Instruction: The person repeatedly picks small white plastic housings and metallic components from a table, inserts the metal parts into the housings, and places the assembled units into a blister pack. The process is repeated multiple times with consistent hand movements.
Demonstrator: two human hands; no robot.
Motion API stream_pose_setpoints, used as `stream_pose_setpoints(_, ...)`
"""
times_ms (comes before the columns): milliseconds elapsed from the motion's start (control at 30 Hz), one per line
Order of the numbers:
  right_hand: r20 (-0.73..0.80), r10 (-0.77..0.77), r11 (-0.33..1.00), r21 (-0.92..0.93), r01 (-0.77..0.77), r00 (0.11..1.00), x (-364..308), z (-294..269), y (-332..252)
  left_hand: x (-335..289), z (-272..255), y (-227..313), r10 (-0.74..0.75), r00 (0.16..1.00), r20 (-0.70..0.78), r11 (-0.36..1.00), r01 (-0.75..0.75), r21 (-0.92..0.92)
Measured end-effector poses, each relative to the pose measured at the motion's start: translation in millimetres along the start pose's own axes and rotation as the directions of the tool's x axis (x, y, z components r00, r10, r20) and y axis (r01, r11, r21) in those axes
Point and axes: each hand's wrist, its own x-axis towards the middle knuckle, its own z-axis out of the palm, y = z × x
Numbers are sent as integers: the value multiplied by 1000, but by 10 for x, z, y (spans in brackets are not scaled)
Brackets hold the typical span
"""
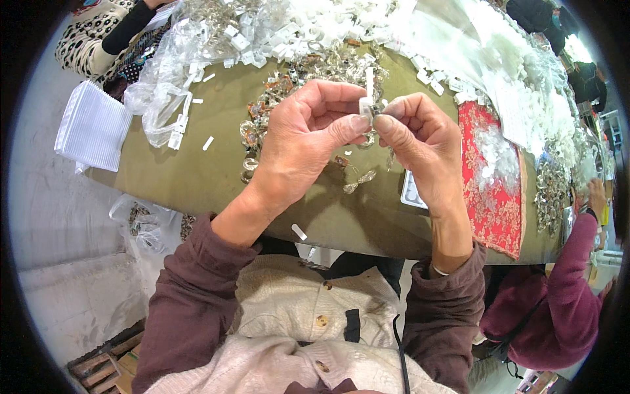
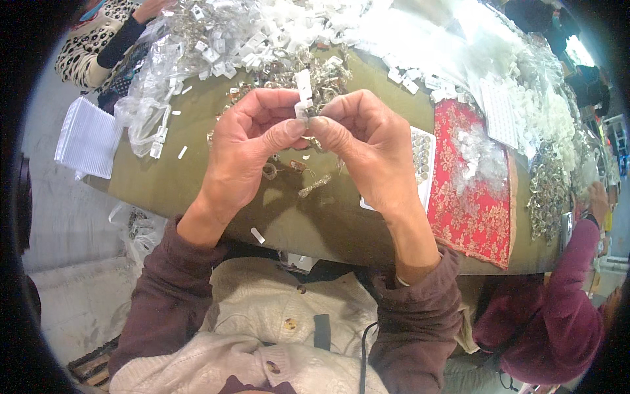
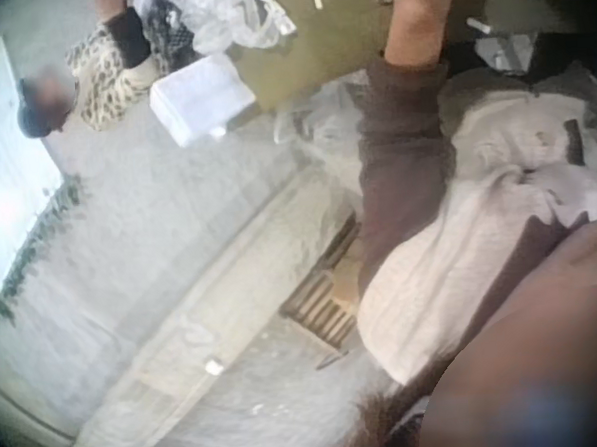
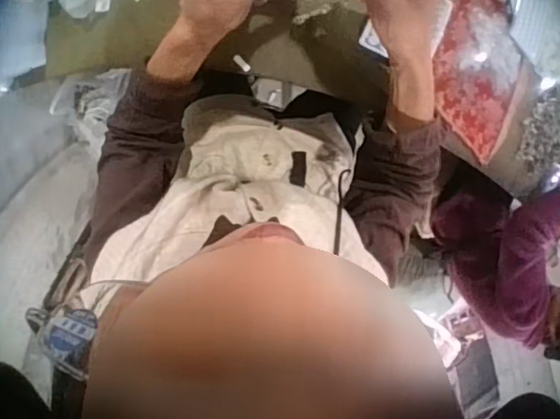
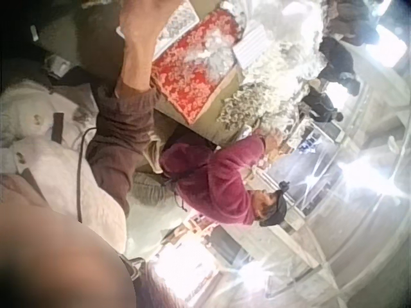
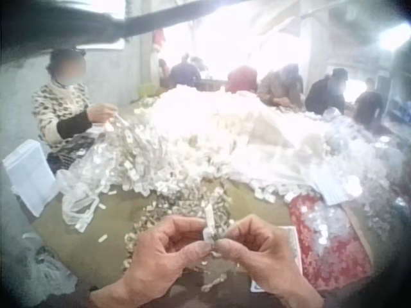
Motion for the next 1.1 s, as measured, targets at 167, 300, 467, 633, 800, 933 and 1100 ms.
stream_pose_setpoints(167,59,102,986,127,-109,993,15,-21,27,8,-22,-42,6,1000,13,1000,-6,-16)
stream_pose_setpoints(300,54,122,970,204,-130,991,17,10,43,-9,-5,-52,2,1000,-16,998,-3,-62)
stream_pose_setpoints(467,72,88,973,206,-101,993,17,27,65,-21,-8,-73,-8,1000,-4,995,7,-103)
stream_pose_setpoints(633,99,80,973,206,-99,992,12,8,72,-34,-9,-101,-11,1000,19,987,14,-162)
stream_pose_setpoints(800,128,91,943,309,-127,988,26,1,70,-46,-55,-96,-86,993,80,964,104,-245)
stream_pose_setpoints(933,102,113,946,292,-138,988,18,-11,62,-52,-72,-88,-80,994,68,959,96,-265)
stream_pose_setpoints(1100,31,73,984,163,-77,997,4,34,86,-75,-36,-102,-2,1000,12,999,3,-44)
